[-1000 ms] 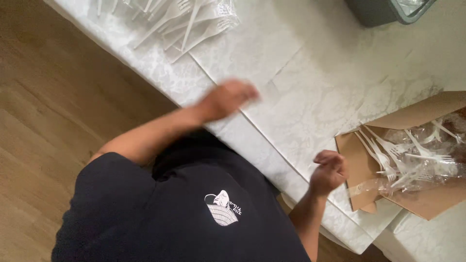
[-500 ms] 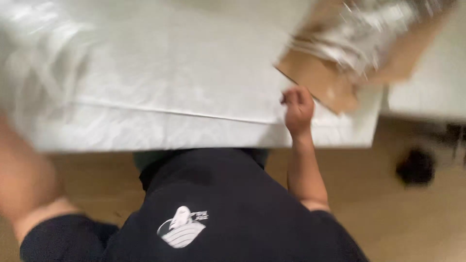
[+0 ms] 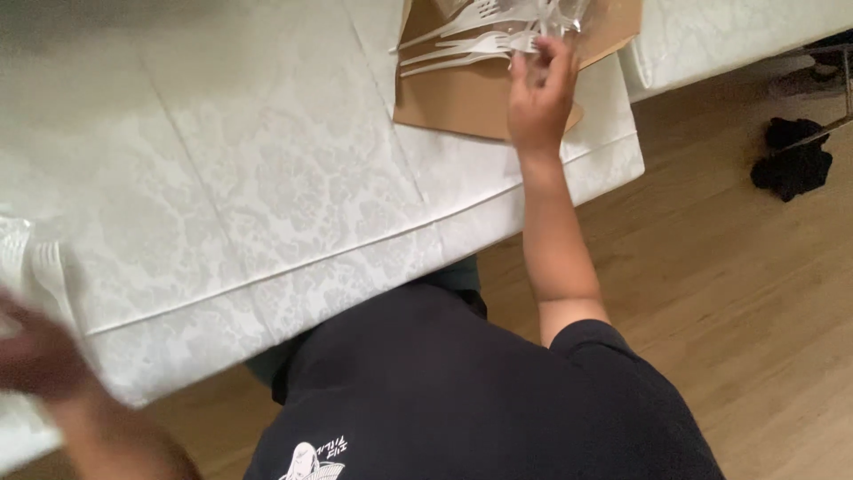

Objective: Individually bagging plastic forks into small plastic sleeves

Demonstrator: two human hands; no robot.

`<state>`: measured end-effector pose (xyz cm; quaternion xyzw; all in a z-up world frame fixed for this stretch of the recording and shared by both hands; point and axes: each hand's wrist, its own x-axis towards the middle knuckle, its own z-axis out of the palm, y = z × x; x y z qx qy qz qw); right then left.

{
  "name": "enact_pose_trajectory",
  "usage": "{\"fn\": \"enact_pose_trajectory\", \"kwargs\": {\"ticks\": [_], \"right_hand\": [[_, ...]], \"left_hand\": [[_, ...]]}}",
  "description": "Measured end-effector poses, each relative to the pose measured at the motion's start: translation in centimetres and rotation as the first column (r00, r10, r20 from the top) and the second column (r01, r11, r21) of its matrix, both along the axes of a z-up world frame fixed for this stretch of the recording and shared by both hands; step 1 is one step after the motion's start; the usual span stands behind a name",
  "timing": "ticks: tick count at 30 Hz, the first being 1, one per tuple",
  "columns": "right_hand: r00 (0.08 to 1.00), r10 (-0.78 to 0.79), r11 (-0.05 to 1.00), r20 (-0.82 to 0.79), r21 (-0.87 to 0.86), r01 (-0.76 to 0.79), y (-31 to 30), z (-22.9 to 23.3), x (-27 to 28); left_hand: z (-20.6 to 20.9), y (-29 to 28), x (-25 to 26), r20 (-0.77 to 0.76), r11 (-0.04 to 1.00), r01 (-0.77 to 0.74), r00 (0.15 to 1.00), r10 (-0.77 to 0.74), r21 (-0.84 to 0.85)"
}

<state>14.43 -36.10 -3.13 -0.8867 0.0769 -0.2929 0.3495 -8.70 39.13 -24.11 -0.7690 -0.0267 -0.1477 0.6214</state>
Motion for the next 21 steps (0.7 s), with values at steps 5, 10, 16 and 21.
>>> {"fn": "enact_pose_trajectory", "kwargs": {"ticks": [5,10,16,21], "right_hand": [[0.984,-0.121,0.987,-0.130,-0.123,0.105,-6.5,-4.4,5.5],[0.960,-0.063,0.882,-0.274,-0.465,-0.075,-5.6,-2.6,7.7],[0.999,-0.028,0.955,0.027,-0.295,0.035,-5.7,-2.4,7.9],[0.973,-0.056,0.968,0.224,0.250,-0.002,-4.3,3.0,6.6]], "left_hand": [[14.2,-22.2,7.7,0.445,-0.044,0.467,0.805,-0.392,-0.883],[15.4,-23.1,8.7,0.472,-0.234,0.410,0.740,-0.479,-0.881],[16.1,-23.6,9.6,0.477,-0.301,0.372,0.724,-0.498,-0.878],[15.3,-23.5,9.2,0.458,-0.263,0.376,0.764,-0.456,-0.889]]}}
